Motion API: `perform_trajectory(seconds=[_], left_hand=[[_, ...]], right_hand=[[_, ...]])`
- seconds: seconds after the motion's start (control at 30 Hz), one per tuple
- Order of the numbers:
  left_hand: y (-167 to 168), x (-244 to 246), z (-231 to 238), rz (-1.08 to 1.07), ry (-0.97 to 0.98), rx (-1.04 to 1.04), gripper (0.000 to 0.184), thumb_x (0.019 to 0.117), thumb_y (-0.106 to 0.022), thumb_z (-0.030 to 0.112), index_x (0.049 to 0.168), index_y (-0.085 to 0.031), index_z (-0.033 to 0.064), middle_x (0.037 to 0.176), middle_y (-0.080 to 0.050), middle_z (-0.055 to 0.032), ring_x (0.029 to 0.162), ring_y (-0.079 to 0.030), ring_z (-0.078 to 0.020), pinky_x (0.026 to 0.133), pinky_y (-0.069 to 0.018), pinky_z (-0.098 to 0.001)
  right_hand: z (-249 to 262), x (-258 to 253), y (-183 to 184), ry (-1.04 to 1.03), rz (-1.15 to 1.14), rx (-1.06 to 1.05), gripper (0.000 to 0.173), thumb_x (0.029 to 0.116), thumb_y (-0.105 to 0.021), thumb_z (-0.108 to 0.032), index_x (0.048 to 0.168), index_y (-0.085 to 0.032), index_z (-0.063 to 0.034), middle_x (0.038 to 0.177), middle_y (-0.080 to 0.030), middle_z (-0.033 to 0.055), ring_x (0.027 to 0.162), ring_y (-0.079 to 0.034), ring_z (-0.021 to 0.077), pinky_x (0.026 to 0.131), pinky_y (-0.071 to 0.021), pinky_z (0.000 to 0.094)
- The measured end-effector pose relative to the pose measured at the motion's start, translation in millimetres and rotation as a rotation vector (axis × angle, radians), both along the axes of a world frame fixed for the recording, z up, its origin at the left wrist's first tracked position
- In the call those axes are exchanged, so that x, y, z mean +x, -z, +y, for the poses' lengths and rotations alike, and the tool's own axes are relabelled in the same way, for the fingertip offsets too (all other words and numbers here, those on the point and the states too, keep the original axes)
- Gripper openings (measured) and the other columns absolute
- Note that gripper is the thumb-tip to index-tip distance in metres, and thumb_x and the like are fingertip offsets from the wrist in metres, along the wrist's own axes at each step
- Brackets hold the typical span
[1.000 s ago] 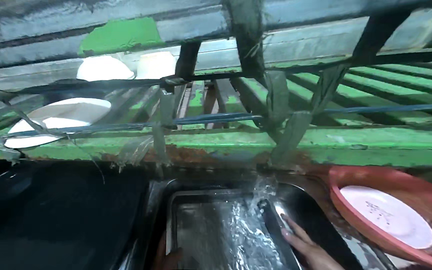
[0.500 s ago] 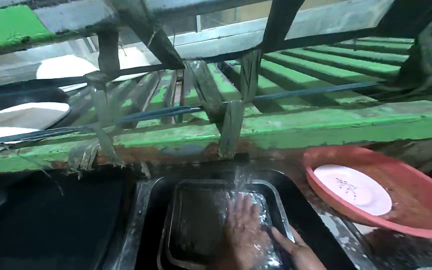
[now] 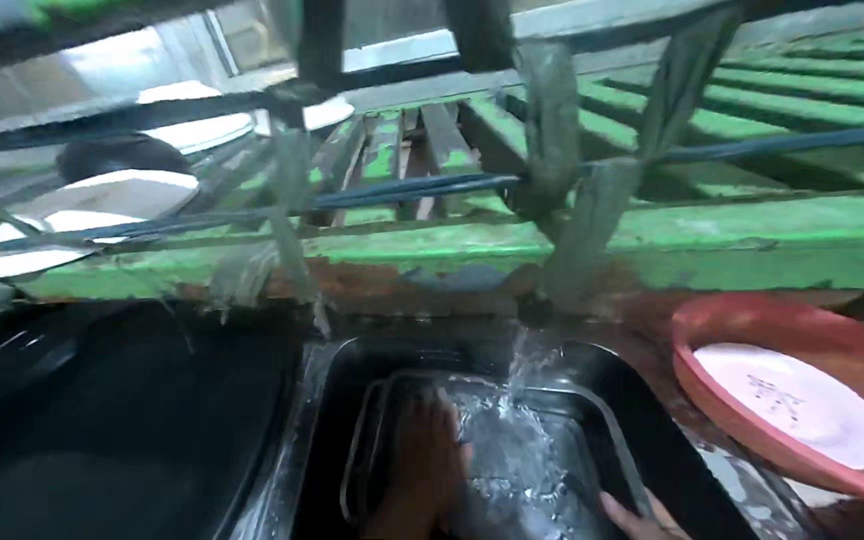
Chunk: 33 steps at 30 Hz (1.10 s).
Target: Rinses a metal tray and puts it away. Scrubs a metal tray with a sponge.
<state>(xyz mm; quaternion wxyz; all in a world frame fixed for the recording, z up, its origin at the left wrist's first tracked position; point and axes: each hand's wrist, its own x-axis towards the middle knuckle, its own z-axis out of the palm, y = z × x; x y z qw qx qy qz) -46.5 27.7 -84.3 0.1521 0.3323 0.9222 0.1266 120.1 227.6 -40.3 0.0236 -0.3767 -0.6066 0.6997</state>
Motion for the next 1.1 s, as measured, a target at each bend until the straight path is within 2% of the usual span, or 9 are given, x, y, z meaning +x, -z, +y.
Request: perform_trajectory(seconds=[0.1,0.2,0.33,0.47,0.53,0.6,0.7,0.83,1.1], left_hand=[[15,32,36,-0.002,0.093,0.320,0.060,0.1043,-0.051,0.044,0.155,-0.047,0.0105,0.164,-0.032,-0.0222,0.156,-0.022,-0.0388,0.127,-0.0099,-0.0589],[31,32,47,0.025,0.450,0.537,0.043,0.1044,-0.054,0.029,0.144,-0.061,0.0136,0.158,-0.048,-0.0057,0.154,-0.032,-0.0271,0.126,-0.0090,-0.0630],[25,11,43,-0.038,0.083,0.299,0.056,0.1061,-0.045,0.041,0.157,-0.044,0.0198,0.168,-0.030,-0.0061,0.158,-0.014,-0.0322,0.122,-0.0031,-0.0704],[6,40,48,-0.165,0.401,0.360,0.049,0.1025,-0.058,0.032,0.150,-0.055,0.0222,0.165,-0.037,-0.0040,0.157,-0.021,-0.0307,0.123,-0.0040,-0.0685],[13,39,25,0.068,0.276,0.341,0.046,0.0961,-0.067,0.029,0.141,-0.064,0.0180,0.156,-0.051,-0.0053,0.151,-0.036,-0.0315,0.119,-0.0176,-0.0721],[0,18,-6,0.084,-0.065,0.121,0.059,0.0978,-0.063,0.025,0.152,-0.048,0.0063,0.162,-0.038,-0.0189,0.153,-0.029,-0.0383,0.121,-0.0180,-0.0689],[-55,-10,-36,-0.356,-0.538,0.221,0.066,0.1066,-0.051,0.025,0.162,-0.022,0.0025,0.163,-0.032,-0.0231,0.148,-0.038,-0.0349,0.120,-0.0357,-0.0497],[-118,-6,-71,-0.527,-0.700,0.462,0.059,0.1085,-0.050,0.026,0.162,-0.029,0.0130,0.156,-0.046,-0.0173,0.139,-0.050,-0.0285,0.114,-0.0422,-0.0483],[-19,-4,-54,-0.691,-0.808,0.534,0.050,0.1025,-0.060,0.019,0.148,-0.048,0.0034,0.141,-0.057,-0.0235,0.128,-0.057,-0.0358,0.106,-0.0483,-0.0546]], right_hand=[[-21,-10,5,0.017,0.081,-0.055,0.060,0.1033,-0.053,-0.013,0.156,-0.025,-0.0045,0.129,-0.059,0.0106,0.107,-0.066,0.0087,0.092,-0.0576,0.0319],[-15,-4,8,0.023,0.104,-0.035,0.056,0.1036,-0.051,-0.011,0.153,-0.027,-0.0026,0.123,-0.061,0.0076,0.103,-0.066,0.0064,0.090,-0.0579,0.0296],[-2,5,0,0.050,0.116,0.044,0.059,0.1033,-0.051,-0.013,0.155,-0.025,-0.0016,0.134,-0.055,0.0101,0.112,-0.061,0.0048,0.096,-0.0542,0.0267],[2,-1,1,0.090,0.175,0.085,0.055,0.1013,-0.052,-0.007,0.151,-0.031,0.0018,0.124,-0.061,0.0073,0.101,-0.065,0.0016,0.090,-0.0570,0.0243],[17,3,4,0.089,0.163,0.096,0.056,0.1027,-0.050,-0.009,0.153,-0.029,0.0002,0.129,-0.059,0.0091,0.106,-0.064,0.0029,0.093,-0.0557,0.0254],[37,11,7,0.076,0.110,0.061,0.059,0.1041,-0.049,-0.014,0.156,-0.024,-0.0040,0.134,-0.056,0.0082,0.111,-0.062,0.0043,0.095,-0.0548,0.0274],[46,11,17,0.046,-0.008,-0.100,0.064,0.1046,-0.052,-0.027,0.159,-0.020,-0.0150,0.135,-0.056,0.0061,0.114,-0.063,0.0108,0.093,-0.0566,0.0360],[20,-15,31,0.028,-0.014,-0.269,0.063,0.1063,-0.048,-0.031,0.160,-0.018,-0.0190,0.136,-0.056,0.0086,0.115,-0.063,0.0150,0.092,-0.0571,0.0402],[33,-33,-51,-0.118,-0.046,0.282,0.065,0.0987,-0.061,-0.013,0.157,-0.032,-0.0061,0.139,-0.056,0.0169,0.116,-0.062,0.0161,0.097,-0.0532,0.0380]])
